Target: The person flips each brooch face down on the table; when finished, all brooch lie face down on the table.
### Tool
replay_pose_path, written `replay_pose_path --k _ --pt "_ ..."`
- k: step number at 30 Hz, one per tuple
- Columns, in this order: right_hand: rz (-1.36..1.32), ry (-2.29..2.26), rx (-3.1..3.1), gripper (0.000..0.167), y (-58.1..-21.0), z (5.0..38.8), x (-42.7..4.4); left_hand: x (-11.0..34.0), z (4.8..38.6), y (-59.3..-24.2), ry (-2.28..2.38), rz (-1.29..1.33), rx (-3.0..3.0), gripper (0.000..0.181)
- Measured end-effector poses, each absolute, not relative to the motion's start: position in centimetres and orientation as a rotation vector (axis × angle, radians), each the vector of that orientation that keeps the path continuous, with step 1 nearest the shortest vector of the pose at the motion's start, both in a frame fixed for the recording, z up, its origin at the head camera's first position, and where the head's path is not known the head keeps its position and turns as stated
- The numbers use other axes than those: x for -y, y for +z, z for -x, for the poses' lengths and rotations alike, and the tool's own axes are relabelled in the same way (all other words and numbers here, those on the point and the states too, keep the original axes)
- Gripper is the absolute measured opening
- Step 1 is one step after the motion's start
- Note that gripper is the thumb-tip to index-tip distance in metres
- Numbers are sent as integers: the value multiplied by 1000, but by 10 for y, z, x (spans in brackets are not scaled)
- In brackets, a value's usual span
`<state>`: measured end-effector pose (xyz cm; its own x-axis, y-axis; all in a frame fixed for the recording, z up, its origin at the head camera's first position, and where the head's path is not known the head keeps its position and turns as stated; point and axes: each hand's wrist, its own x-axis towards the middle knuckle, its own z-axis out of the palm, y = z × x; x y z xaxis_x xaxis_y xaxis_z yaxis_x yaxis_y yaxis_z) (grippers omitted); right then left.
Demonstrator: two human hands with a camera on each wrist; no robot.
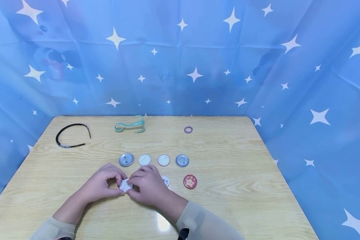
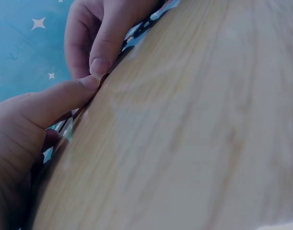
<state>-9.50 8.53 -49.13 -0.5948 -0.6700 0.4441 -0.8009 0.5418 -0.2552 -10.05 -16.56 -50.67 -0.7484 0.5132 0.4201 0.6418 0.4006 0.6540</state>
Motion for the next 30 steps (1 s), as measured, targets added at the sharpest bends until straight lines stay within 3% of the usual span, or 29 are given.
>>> replay_pose_path --k 14,22,30 --pt "-1107 684 2308 10 -489 90 -118 164 99 -507 -1225 1040 2474 39" --pt "-1000 707 2331 22 -496 88 -155 162 99 -503 -1208 1013 2537 37" --pt "-1007 729 2367 28 -498 87 -161 149 96 -506 -1189 1017 2514 43"
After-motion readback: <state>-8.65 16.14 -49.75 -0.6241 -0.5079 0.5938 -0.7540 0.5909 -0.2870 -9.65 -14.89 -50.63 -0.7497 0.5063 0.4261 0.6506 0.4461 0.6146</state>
